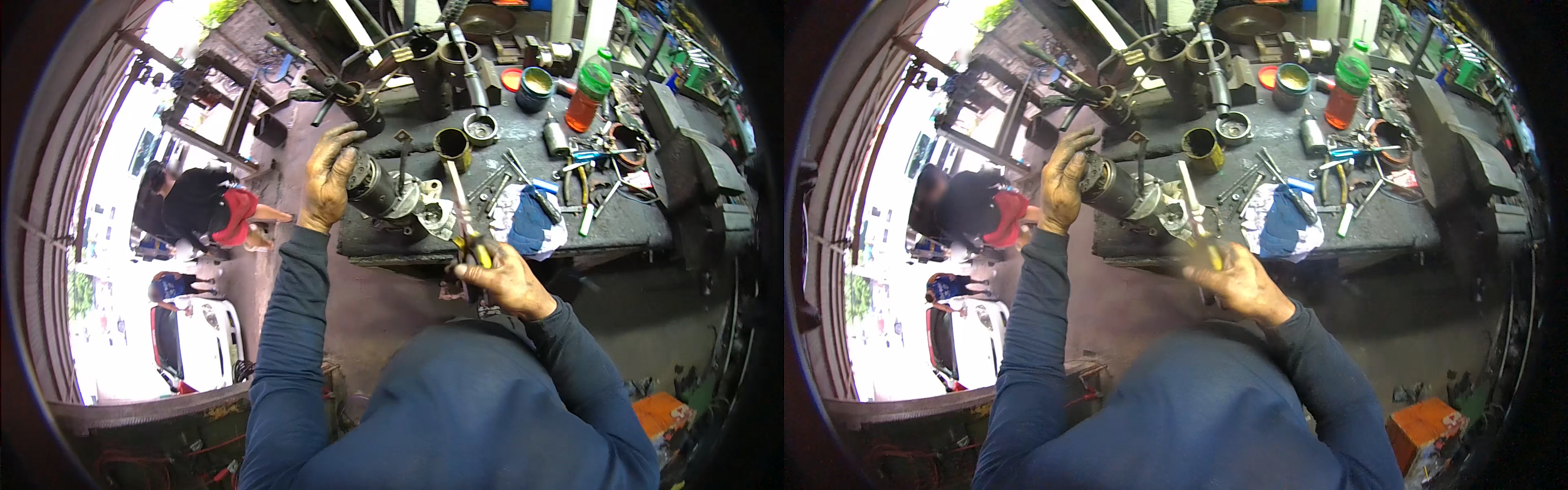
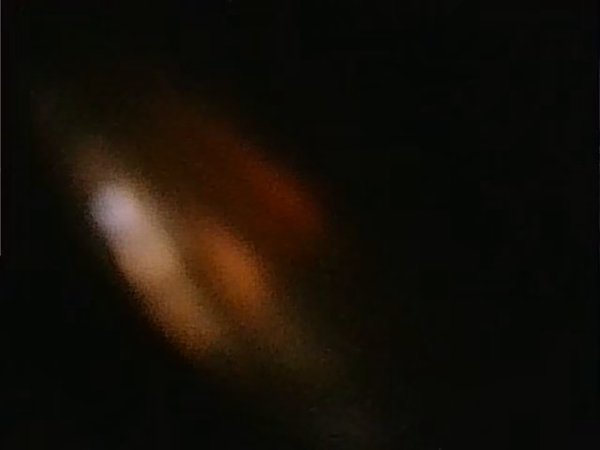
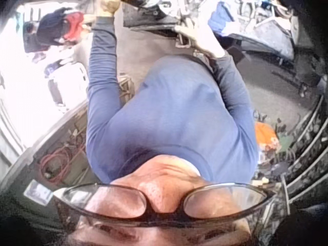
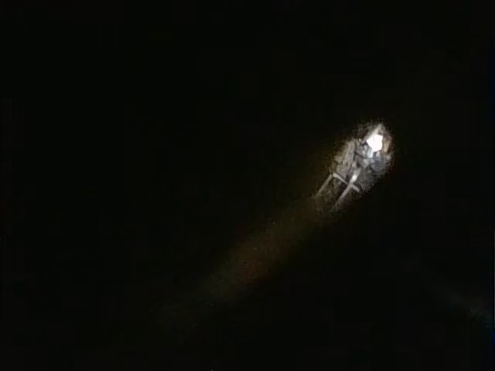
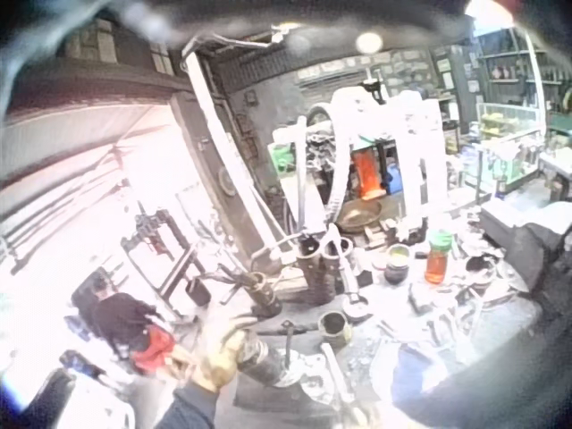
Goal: The person disassembles and reassembles a mechanical component on a workbench, using pliers and a screwdriver to remove and install small parts. They wipe the component with a cloth and handle several small metal pieces during the process.
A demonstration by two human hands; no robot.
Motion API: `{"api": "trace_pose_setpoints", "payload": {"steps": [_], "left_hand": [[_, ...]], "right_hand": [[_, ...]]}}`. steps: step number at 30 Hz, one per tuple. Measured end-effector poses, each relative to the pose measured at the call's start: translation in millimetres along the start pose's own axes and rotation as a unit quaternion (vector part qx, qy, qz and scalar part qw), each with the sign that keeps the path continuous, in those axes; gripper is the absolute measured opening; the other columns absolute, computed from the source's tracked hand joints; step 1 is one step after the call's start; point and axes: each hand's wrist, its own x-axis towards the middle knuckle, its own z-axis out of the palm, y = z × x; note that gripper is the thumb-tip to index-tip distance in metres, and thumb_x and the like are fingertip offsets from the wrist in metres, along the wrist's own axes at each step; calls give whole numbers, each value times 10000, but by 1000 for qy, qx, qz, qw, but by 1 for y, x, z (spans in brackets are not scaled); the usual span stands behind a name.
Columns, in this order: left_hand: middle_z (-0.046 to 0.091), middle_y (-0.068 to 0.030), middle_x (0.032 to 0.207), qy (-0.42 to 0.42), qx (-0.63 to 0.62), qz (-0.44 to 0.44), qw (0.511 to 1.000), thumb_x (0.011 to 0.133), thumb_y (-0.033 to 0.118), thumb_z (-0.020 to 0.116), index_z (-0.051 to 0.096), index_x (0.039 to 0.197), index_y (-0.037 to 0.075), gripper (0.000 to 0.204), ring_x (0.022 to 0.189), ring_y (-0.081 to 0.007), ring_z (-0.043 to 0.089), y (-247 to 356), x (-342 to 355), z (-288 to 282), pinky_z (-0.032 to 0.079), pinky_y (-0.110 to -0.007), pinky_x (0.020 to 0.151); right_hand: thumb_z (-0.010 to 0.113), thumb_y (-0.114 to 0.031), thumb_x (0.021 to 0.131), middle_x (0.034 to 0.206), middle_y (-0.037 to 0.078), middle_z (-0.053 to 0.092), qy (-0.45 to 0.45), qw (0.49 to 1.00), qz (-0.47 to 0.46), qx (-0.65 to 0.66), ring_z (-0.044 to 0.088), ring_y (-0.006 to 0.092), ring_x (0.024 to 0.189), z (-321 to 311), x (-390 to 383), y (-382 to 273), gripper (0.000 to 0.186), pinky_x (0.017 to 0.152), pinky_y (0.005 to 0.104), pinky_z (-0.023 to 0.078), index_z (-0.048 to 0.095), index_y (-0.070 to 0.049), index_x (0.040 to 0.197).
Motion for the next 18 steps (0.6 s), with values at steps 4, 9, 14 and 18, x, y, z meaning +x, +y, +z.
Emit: {"api": "trace_pose_setpoints", "payload": {"steps": [4,9,14,18], "left_hand": [[745,-146,1190,23,-120,-53,991,1116,263,517,727,1210,-58,395,1115,-218,685,-7,-7,9,509,-326,1014],[761,-85,1030,64,-154,-115,979,1143,313,471,754,1151,-54,464,917,-130,675,-3,-7,16,527,-269,843],[764,-101,962,136,-161,-130,969,1153,352,423,770,1076,-70,552,858,-147,686,-2,-7,25,533,-272,810],[769,-120,962,142,-155,-125,970,1147,336,422,768,1060,-82,549,853,-166,698,-8,-7,25,545,-294,815]], "right_hand": [[745,-90,927,968,121,612,86,950,-146,-264,640,240,894,13,-8,-9,238,753,390,535,661,28,1116],[723,-63,805,1483,230,503,248,773,-232,-536,472,437,1409,28,13,15,475,1129,694,369,677,-61,1278],[714,-15,756,1570,240,435,296,714,-218,-596,386,474,1476,33,41,10,620,1152,761,298,647,-90,1368],[725,-27,755,1550,235,441,287,712,-219,-603,380,482,1476,33,51,5,638,1149,765,299,660,-109,1385]]}}
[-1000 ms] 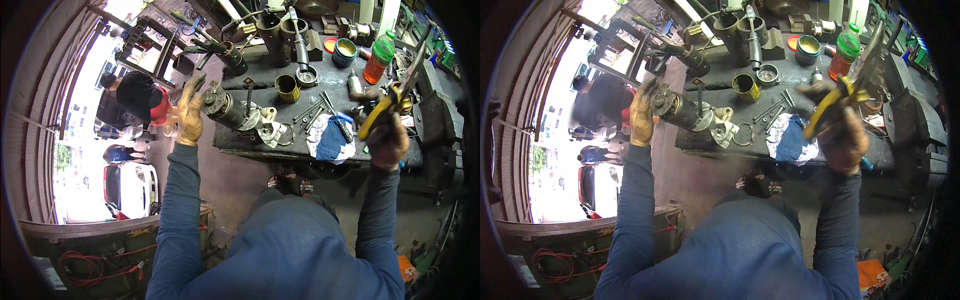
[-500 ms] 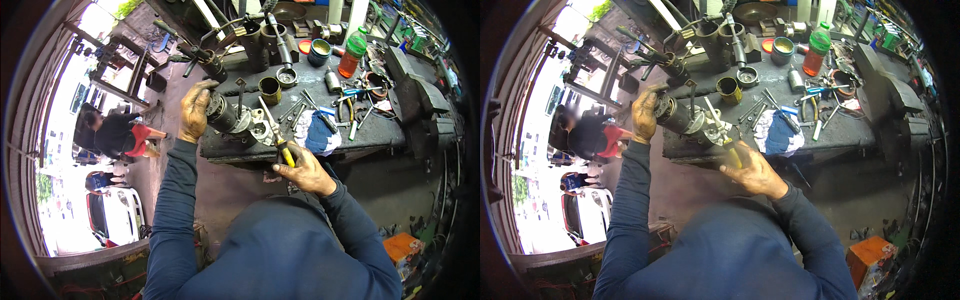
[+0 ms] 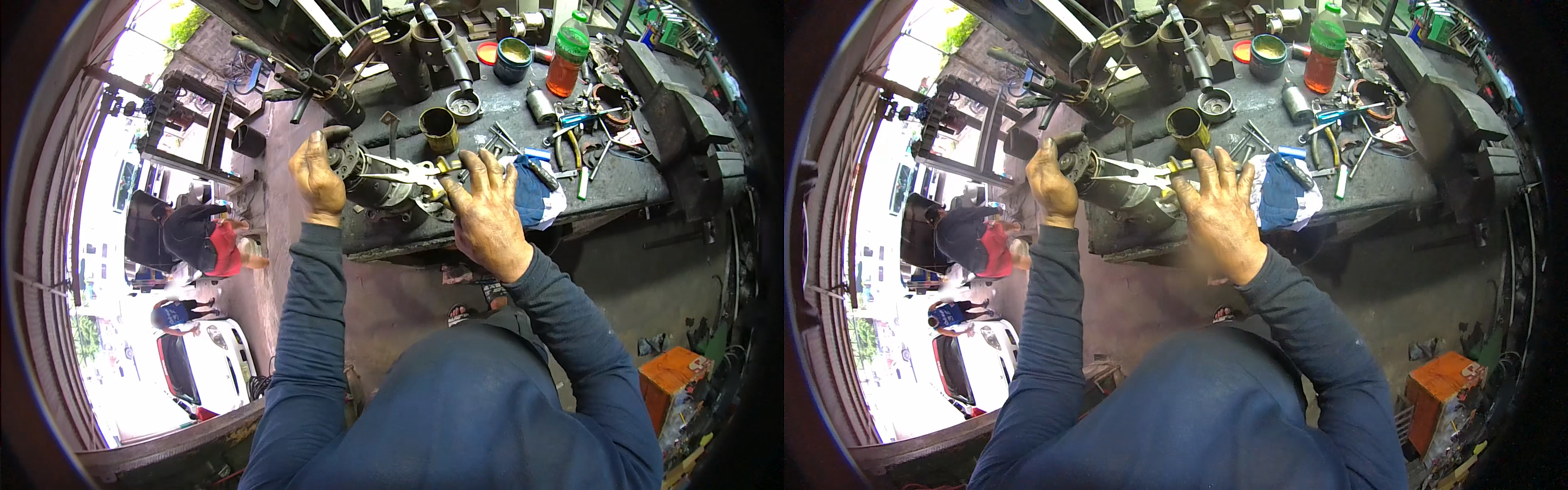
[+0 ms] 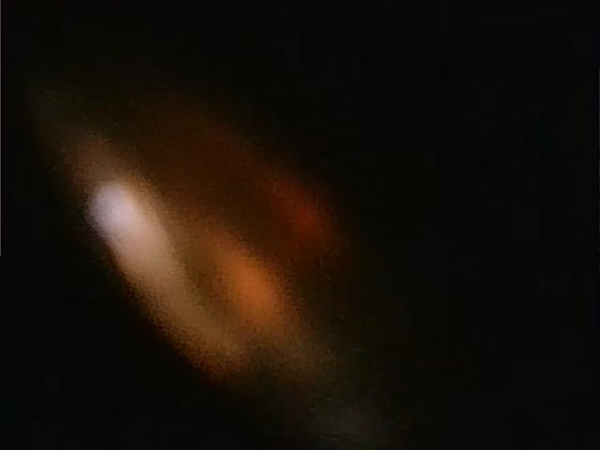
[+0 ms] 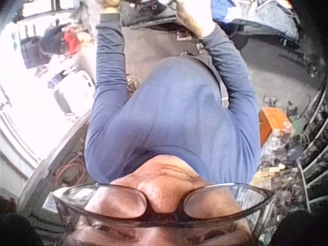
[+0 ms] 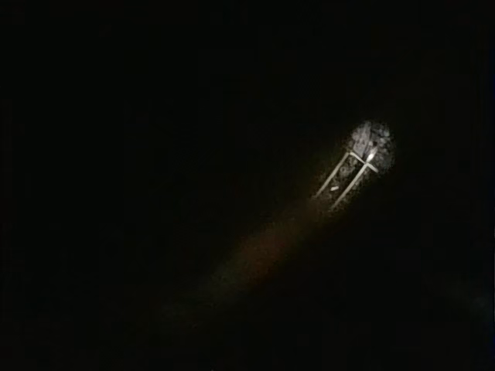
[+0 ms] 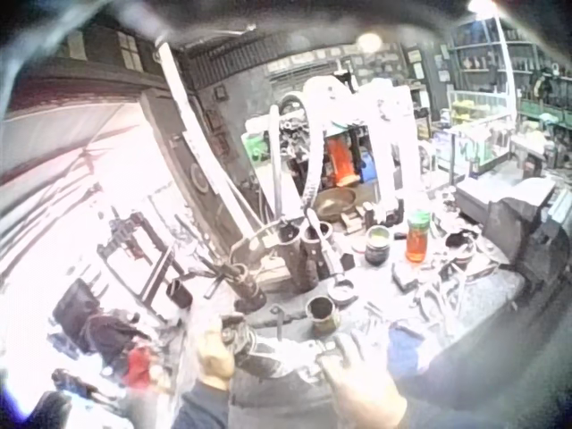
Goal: The person disassembles and reassembles a mechanical component on a workbench, using pliers and a screwdriver to remove and install small parts. They wipe the component with a cloth and handle several small metal pieces during the process.
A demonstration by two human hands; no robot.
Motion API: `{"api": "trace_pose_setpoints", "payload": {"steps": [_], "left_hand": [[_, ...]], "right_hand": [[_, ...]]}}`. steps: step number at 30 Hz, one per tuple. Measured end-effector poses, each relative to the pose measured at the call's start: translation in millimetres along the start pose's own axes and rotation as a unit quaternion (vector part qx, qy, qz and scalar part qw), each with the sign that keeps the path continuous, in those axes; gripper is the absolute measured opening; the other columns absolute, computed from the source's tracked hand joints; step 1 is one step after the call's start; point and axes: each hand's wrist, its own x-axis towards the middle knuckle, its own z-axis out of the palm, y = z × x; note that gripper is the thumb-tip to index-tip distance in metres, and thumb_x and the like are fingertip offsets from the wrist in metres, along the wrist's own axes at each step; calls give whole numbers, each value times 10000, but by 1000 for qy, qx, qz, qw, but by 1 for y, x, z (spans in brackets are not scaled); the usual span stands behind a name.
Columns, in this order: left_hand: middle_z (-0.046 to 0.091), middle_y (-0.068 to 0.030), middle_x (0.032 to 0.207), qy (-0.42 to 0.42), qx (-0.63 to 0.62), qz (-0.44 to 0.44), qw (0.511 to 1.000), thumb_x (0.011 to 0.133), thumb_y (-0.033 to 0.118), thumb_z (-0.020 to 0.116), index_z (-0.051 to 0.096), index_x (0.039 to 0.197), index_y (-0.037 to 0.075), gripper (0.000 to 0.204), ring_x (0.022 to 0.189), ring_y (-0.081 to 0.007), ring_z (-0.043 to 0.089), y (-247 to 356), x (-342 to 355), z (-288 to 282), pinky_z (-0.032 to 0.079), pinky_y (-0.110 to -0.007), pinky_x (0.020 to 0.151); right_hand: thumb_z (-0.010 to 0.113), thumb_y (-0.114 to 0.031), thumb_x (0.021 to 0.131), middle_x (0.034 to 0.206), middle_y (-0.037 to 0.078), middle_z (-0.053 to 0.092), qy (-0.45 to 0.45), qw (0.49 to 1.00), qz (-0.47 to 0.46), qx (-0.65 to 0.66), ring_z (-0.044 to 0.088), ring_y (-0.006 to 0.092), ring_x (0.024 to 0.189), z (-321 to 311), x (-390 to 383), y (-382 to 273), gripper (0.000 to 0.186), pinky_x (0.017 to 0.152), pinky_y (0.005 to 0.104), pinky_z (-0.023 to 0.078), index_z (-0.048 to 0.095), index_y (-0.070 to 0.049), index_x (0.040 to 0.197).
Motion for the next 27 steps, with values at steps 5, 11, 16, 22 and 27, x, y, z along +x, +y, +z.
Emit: {"api": "trace_pose_setpoints", "payload": {"steps": [5,11,16,22,27], "left_hand": [[770,-117,950,0,23,17,1000,1137,317,429,771,1054,-78,528,845,-170,700,4,1,1,545,-299,811],[771,-111,942,3,24,3,1000,1131,307,434,773,1055,-71,513,843,-164,699,7,-1,3,541,-296,800],[774,-119,950,14,35,-2,999,1117,315,449,774,1058,-72,508,851,-169,702,7,-1,3,541,-299,805],[780,-177,1038,-6,72,1,997,1136,290,400,754,1113,-98,526,937,-231,740,-1,-1,-9,588,-340,884],[780,-170,1025,1,71,5,997,1121,302,418,757,1108,-96,523,926,-224,737,2,-2,-7,579,-333,876]], "right_hand": [[759,-47,755,1551,227,423,2,999,-38,3,353,489,1495,11,12,10,636,1149,768,302,674,-136,1379],[782,-49,745,1547,217,424,24,997,-74,16,348,486,1502,16,21,24,606,1164,761,296,687,-137,1337],[792,-55,720,1530,223,436,41,995,-81,31,380,470,1467,27,19,27,608,1160,743,305,692,-142,1314],[802,-65,682,1498,235,465,41,988,-133,59,431,465,1409,26,37,40,640,1136,708,331,693,-141,1308],[765,-169,769,1453,213,494,36,987,-151,49,475,437,1371,27,44,46,468,1099,721,370,744,-150,1236]]}}
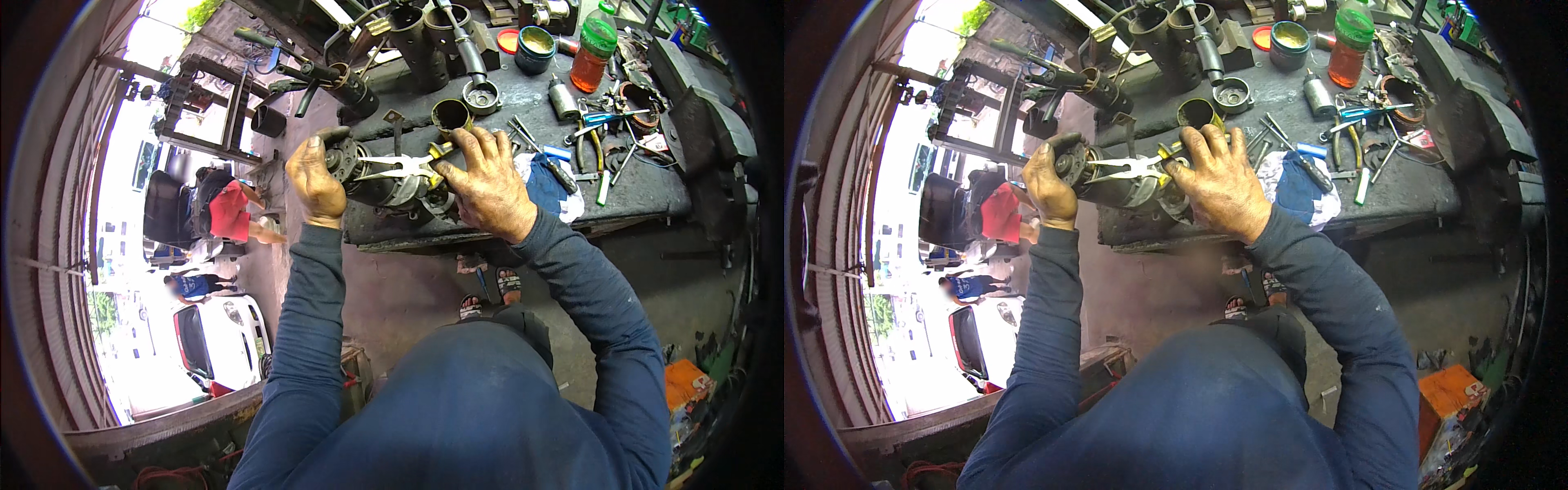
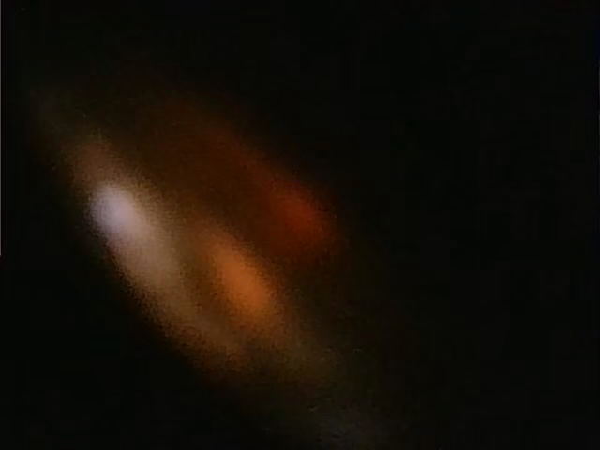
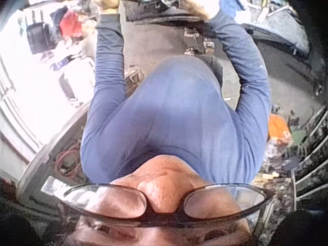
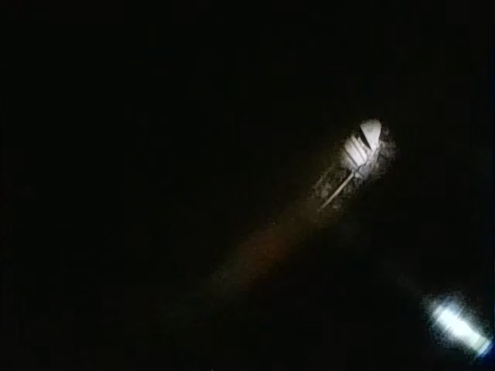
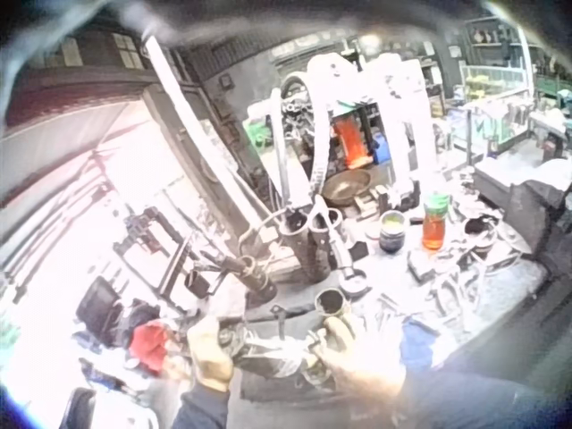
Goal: The person disassembles and reassembles a mechanical component on a workbench, using pliers and a screwdriver to remove and install small parts. They wipe the component with a cloth and handle several small metal pieces during the process.
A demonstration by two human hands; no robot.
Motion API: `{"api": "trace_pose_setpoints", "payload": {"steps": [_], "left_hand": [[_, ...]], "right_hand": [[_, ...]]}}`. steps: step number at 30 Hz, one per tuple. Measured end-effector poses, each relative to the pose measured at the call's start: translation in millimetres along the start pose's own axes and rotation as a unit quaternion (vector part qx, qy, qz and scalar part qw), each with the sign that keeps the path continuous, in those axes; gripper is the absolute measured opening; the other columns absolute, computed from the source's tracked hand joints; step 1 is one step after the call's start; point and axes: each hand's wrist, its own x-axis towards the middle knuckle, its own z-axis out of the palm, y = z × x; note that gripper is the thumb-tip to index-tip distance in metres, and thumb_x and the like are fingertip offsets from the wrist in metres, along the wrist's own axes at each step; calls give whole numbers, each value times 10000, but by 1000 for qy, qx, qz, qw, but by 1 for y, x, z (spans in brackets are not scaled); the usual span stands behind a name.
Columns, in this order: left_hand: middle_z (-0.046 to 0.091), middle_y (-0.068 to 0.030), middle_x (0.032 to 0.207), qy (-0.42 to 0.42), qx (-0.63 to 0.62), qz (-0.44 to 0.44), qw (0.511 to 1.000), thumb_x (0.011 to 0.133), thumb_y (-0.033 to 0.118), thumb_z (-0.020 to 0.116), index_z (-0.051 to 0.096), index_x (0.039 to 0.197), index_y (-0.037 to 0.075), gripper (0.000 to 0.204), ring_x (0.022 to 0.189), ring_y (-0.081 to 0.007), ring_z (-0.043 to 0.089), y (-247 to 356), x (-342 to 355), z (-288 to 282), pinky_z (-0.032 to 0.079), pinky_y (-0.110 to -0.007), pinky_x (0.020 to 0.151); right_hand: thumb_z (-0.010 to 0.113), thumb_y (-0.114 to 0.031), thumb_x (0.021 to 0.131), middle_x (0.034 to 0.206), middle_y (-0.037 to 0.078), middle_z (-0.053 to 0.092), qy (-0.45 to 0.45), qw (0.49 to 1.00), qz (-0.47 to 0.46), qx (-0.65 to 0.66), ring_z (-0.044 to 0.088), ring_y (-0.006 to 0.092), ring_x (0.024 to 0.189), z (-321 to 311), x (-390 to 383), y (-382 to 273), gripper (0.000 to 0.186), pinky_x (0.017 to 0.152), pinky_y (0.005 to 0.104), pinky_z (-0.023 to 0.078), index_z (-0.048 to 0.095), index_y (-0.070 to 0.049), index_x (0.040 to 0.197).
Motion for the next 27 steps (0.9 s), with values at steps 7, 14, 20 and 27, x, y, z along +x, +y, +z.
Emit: {"api": "trace_pose_setpoints", "payload": {"steps": [7,14,20,27], "left_hand": [[779,-152,993,9,13,2,1000,1108,314,445,762,1101,-95,517,895,-202,724,8,-3,2,563,-312,851],[781,-136,981,7,39,26,999,1103,289,462,768,1099,-82,481,892,-191,726,12,-1,4,564,-308,844],[784,-119,986,-4,-7,-7,1000,1097,276,478,770,1109,-69,453,867,-168,711,5,-2,1,554,-292,805],[760,-127,1202,-97,56,81,990,967,194,755,756,1194,-31,320,1135,-227,708,11,-2,-8,541,-353,1022]], "right_hand": [[796,-156,702,1463,223,509,-18,1000,-9,-2,493,444,1365,0,3,0,506,1078,618,395,744,-147,1205],[763,-177,765,1407,192,538,-22,1000,-6,-13,525,393,1315,-3,3,0,394,1075,629,402,748,-146,1157],[738,-174,802,1427,197,530,-26,999,-4,-18,505,413,1349,-7,2,-4,397,1103,666,387,729,-137,1197],[686,-4,735,1478,237,527,-57,986,147,50,495,449,1383,-54,-57,8,548,1160,611,376,697,-55,1281]]}}
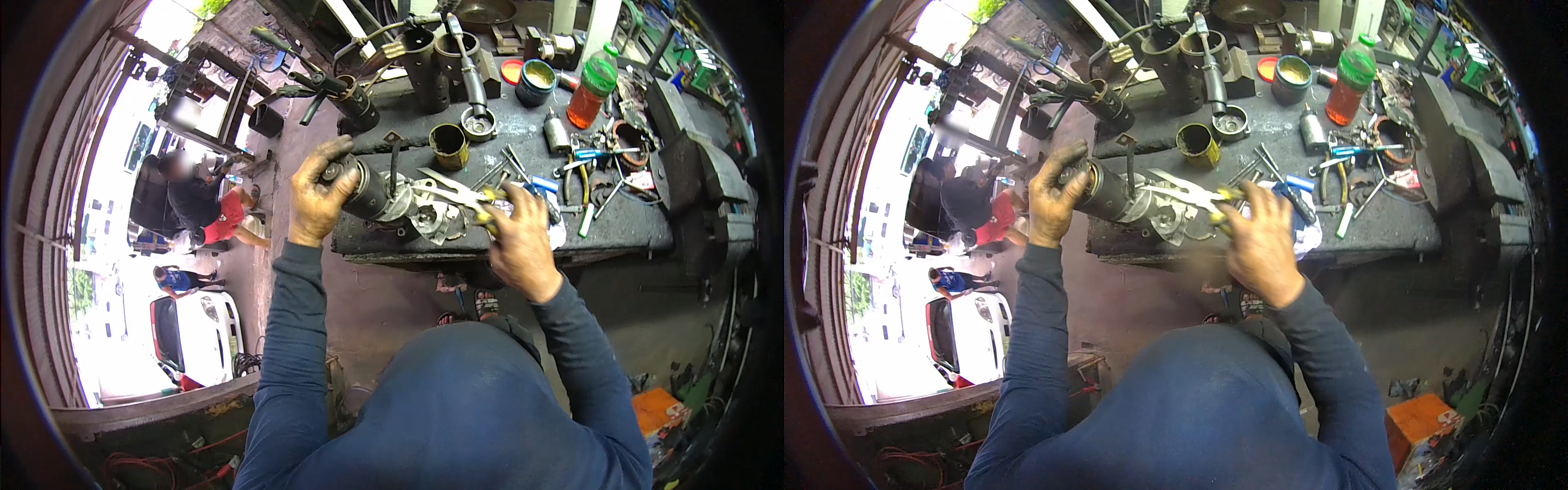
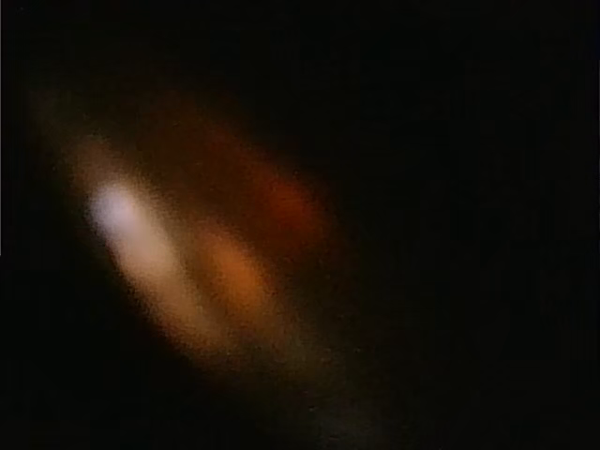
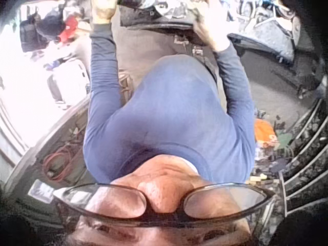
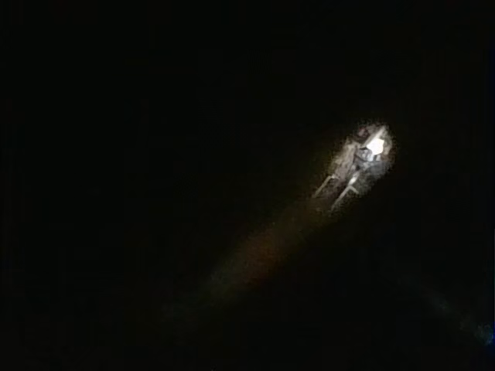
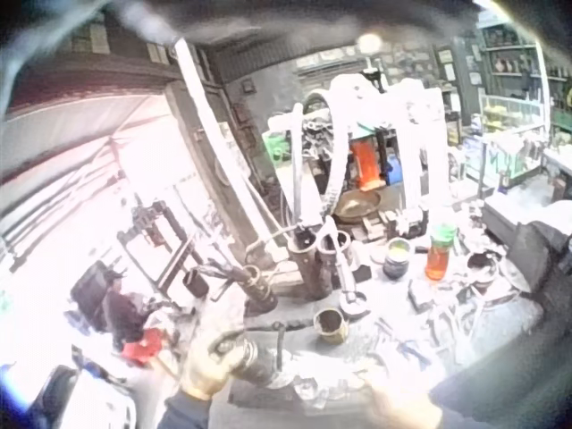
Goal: The person disassembles and reassembles a mechanical component on a workbench, using pliers and a screwdriver to remove and install small parts. They wipe the component with a cloth and handle several small metal pieces during the process.
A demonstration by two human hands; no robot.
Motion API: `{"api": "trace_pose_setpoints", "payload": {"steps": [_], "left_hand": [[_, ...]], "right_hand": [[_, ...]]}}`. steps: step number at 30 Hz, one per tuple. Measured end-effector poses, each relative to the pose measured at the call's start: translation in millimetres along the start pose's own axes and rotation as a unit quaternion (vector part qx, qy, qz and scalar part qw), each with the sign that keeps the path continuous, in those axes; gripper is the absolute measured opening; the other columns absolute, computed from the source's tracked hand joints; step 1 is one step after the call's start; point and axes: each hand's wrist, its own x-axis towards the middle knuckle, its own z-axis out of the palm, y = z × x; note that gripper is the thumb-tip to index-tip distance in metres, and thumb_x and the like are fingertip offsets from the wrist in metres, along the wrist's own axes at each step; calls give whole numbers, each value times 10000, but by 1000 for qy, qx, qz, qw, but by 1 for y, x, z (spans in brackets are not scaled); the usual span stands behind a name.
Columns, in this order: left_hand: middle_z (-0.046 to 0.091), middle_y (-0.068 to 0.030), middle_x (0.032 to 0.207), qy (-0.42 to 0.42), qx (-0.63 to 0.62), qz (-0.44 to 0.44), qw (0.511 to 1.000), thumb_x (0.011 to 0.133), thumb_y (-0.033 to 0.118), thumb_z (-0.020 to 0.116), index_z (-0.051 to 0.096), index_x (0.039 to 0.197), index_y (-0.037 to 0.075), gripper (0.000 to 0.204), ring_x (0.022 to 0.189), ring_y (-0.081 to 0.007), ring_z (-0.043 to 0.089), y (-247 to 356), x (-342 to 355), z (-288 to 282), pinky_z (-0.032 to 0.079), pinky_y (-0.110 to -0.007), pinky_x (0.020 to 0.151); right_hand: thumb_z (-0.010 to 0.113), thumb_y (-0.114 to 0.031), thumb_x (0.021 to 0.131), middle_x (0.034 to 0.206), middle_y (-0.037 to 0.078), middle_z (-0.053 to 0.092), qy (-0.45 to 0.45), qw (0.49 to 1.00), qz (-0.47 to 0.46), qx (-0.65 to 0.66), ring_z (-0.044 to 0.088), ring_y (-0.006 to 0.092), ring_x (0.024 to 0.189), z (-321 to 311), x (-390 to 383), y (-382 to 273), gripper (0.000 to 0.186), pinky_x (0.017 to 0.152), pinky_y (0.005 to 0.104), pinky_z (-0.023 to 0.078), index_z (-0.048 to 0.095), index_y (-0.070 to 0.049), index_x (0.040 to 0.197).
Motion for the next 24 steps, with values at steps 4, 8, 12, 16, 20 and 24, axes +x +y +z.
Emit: {"api": "trace_pose_setpoints", "payload": {"steps": [4,8,12,16,20,24], "left_hand": [[746,-141,1250,-81,26,-64,994,861,200,876,753,1220,-13,435,1196,-246,697,13,5,-13,527,-362,1063],[751,-142,1256,-89,8,-51,995,783,189,902,763,1199,-9,481,1195,-252,705,0,4,-16,538,-364,1054],[716,-182,1319,31,36,38,998,763,202,907,745,1230,-13,539,1232,-287,688,-4,-8,2,521,-387,1085],[513,-206,1552,193,-143,-24,970,750,344,992,332,1624,13,1144,1365,-290,572,-16,-45,44,470,-422,1175],[522,-158,1551,149,-258,-127,946,784,123,974,271,1647,39,1116,1354,-256,573,-30,-77,53,482,-408,1176],[659,-108,1429,-52,-247,-278,927,761,84,983,499,1512,9,897,1284,-206,631,-52,-82,19,501,-390,1154]], "right_hand": [[625,31,781,1347,280,565,-9,993,113,26,546,480,1260,-8,-43,68,460,1079,532,453,690,15,1236],[612,10,803,1312,298,568,2,988,155,-5,549,504,1247,-9,-58,120,465,1075,558,456,678,24,1263],[644,-72,869,1333,325,561,-75,953,258,-141,548,525,1252,3,-40,144,416,1019,607,482,692,-1,1275],[740,-218,916,1417,351,528,-83,944,278,-160,529,516,1294,31,-22,181,453,1013,617,482,677,-34,1325],[812,-268,895,1397,308,582,7,942,230,-244,553,476,1302,31,-1,148,510,1048,594,467,666,-38,1326],[865,-203,868,1202,234,651,-93,979,82,165,654,419,1073,28,1,64,575,926,460,544,621,8,1345]]}}
